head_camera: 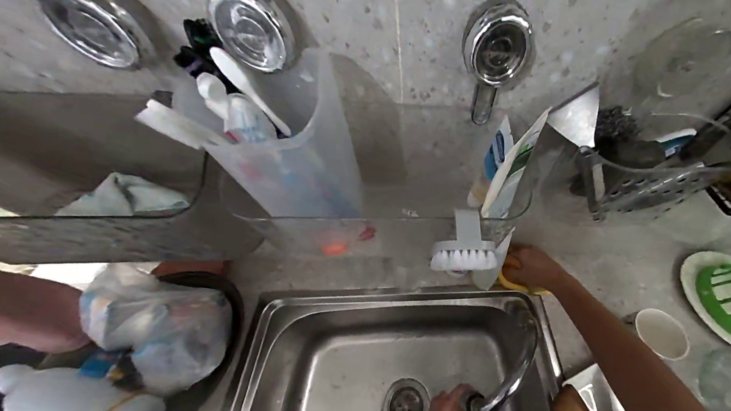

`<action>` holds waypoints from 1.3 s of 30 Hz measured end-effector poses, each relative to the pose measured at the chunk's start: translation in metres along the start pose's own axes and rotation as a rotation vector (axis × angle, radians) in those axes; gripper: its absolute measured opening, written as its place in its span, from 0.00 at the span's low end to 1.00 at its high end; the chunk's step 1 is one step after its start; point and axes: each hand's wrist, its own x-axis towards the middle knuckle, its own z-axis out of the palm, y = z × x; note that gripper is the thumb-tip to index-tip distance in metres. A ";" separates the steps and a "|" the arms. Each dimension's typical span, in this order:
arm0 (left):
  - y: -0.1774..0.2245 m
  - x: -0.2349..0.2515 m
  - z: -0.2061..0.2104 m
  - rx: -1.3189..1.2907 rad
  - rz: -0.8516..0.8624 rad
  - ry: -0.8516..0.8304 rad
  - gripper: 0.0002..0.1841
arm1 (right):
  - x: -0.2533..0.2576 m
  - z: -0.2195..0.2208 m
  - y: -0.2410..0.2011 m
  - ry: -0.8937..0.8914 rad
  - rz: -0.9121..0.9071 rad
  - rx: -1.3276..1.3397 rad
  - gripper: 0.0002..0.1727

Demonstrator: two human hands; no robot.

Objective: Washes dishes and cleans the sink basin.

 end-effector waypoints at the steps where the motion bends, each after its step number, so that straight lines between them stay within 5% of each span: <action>1: 0.001 0.001 -0.002 -0.001 0.008 -0.012 0.25 | 0.001 0.002 0.002 0.014 -0.009 -0.007 0.16; 7: 0.005 0.001 -0.006 -0.011 0.005 -0.020 0.25 | 0.002 0.010 -0.011 0.113 0.188 0.046 0.21; 12: 0.005 -0.001 -0.019 -0.075 -0.032 0.034 0.23 | -0.003 0.012 0.007 0.236 0.038 0.034 0.16; 22: -0.008 -0.011 -0.035 -0.022 -0.079 -0.043 0.25 | -0.008 -0.001 -0.002 0.267 0.157 -0.011 0.16; 30: -0.007 -0.022 -0.045 0.050 -0.066 0.084 0.28 | -0.092 0.014 -0.038 0.551 0.334 0.661 0.17; 35: -0.001 -0.026 -0.045 0.142 -0.006 0.025 0.29 | -0.164 0.055 -0.066 0.844 0.153 1.423 0.17; 39: 0.003 -0.025 -0.035 0.286 0.065 -0.114 0.25 | -0.209 0.118 -0.105 0.731 -0.086 1.883 0.21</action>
